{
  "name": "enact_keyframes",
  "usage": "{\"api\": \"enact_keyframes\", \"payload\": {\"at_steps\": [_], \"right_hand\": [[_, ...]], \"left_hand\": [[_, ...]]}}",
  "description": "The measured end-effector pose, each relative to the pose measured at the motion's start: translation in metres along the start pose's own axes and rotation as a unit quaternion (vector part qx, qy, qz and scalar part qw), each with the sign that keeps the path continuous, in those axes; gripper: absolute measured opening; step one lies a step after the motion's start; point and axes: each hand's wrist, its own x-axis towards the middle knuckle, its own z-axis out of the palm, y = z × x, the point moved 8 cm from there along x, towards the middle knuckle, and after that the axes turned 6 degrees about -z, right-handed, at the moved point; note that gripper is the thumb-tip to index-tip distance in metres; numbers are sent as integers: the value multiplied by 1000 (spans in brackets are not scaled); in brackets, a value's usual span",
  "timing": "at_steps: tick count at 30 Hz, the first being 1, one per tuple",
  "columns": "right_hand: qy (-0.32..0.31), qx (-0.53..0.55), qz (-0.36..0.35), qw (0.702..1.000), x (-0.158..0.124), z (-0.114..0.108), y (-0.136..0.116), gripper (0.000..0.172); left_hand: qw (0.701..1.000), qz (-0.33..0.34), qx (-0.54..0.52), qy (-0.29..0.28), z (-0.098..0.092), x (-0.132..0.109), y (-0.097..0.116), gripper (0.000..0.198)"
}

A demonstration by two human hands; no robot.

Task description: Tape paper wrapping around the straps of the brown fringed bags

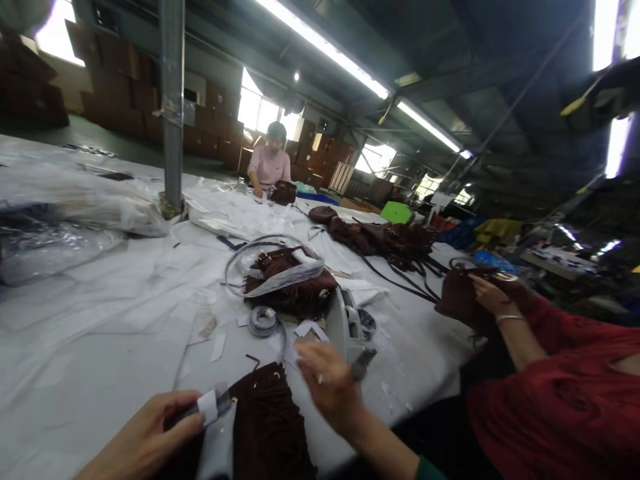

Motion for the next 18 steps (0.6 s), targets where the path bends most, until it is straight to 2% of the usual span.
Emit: {"api": "enact_keyframes", "payload": {"at_steps": [1,2,3,5,8,11,15,18], "right_hand": [[49,19,129,990,-11,-23,41,28],[103,26,260,960,-29,-46,82,31],[144,39,377,914,-50,-63,116,35],[146,47,453,878,-72,-83,155,43],[112,81,511,849,-90,-85,182,46],[93,118,540,828,-95,-73,187,44],[99,146,543,821,-92,-66,190,42],[124,149,527,827,-92,-72,190,42]], "left_hand": [[1000,-8,-10,-3,-1,-1,-2,45],[1000,-12,-16,-1,-3,-1,-4,46],[1000,-13,-19,3,-5,0,-5,47],[1000,-15,-25,4,-5,1,-7,48],[1000,-11,-29,-3,-3,0,-6,48],[999,-3,-32,11,-3,-4,-4,47],[998,-4,-27,64,-11,-7,-6,48],[999,-11,-13,49,-8,-3,-10,51]]}}
